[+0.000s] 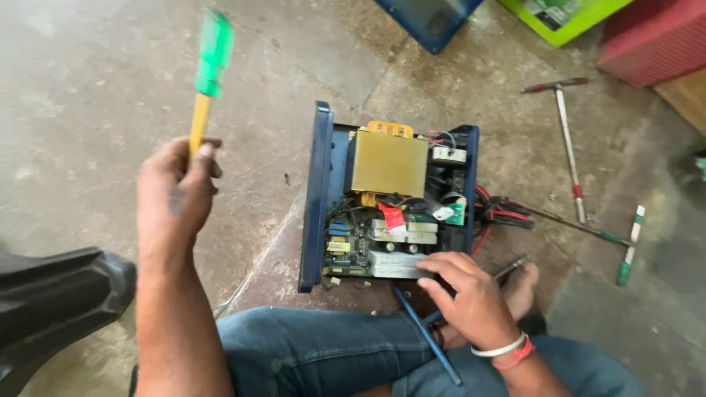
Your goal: The person uses a green-handled screwdriver to loosen and tighten screws on a circuit board inside an open electronic device. They then remove the circuit board from the casing, inspect it, and place it back inside.
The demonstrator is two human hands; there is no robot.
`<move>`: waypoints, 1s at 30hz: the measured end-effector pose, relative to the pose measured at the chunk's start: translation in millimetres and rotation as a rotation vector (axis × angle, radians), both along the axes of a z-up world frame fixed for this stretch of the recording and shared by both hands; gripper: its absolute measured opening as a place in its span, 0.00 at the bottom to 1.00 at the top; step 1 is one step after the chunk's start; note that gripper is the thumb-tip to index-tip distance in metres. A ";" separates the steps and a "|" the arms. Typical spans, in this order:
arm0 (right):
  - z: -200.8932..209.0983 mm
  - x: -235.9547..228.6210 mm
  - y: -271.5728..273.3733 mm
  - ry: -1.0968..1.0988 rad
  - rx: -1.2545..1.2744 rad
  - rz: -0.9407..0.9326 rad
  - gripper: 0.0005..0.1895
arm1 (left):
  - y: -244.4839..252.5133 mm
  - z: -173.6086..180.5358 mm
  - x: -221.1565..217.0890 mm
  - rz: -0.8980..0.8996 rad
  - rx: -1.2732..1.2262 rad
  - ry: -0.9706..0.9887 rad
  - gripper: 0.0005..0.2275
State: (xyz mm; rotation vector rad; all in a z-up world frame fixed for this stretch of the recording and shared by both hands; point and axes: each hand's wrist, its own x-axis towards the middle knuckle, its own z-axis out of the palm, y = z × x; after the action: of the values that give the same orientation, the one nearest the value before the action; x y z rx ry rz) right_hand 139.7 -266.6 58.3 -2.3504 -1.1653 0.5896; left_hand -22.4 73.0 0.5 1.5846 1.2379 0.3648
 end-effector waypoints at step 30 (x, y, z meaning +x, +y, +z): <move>-50.9 -29.5 -3.7 -0.323 0.052 0.254 0.13 | -0.4 -128.2 29.4 -0.238 0.192 0.669 0.18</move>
State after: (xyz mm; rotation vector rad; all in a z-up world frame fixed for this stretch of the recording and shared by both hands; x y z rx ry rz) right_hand 110.2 -270.3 7.4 -2.3277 -1.6175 0.2587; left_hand 7.0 72.6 -127.8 2.0872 1.5109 -0.2327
